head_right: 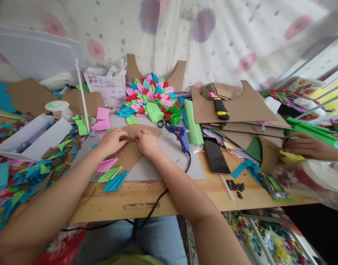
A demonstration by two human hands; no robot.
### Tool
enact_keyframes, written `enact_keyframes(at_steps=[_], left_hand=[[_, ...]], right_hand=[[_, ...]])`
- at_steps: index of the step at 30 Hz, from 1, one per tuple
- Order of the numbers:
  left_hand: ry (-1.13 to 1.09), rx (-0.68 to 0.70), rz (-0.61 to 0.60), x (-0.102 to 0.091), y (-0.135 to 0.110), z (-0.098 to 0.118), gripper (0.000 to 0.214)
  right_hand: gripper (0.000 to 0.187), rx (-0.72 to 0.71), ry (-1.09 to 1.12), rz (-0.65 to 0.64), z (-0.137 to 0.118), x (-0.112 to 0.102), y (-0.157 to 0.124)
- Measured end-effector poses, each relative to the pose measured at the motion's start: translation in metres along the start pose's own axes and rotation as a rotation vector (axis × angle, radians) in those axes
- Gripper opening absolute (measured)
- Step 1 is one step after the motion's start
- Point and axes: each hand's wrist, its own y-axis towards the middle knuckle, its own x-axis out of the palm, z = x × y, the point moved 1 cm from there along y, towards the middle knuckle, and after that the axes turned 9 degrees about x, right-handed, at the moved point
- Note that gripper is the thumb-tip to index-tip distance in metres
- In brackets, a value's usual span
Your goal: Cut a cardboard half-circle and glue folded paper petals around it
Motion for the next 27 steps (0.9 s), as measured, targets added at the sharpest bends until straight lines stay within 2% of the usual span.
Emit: enact_keyframes(at_steps=[3, 7, 13, 23, 27], left_hand=[[0.035, 0.021, 0.005, -0.0003, 0.0004, 0.0007, 0.006], [0.009, -0.023, -0.001, -0.0018, 0.0004, 0.0021, 0.009], [0.039, 0.016, -0.003, 0.0006, 0.0016, 0.0003, 0.007], [0.021, 0.019, 0.053, 0.0013, 0.0014, 0.0002, 0.012], [0.043, 0.053, 0.035, 0.0012, 0.0022, -0.0002, 0.011]], right_hand=[[0.022, 0.022, -0.005, -0.019, -0.0013, -0.0018, -0.0001], [0.021, 0.054, -0.018, -0.029, -0.0015, -0.0030, 0.0004], [0.019, 0.028, -0.027, 0.013, -0.0003, -0.0009, 0.0016], [0.017, 0.051, -0.032, -0.008, -0.0006, -0.0023, 0.0027], [0.016, 0.040, -0.034, 0.006, -0.0007, -0.0008, 0.0032]])
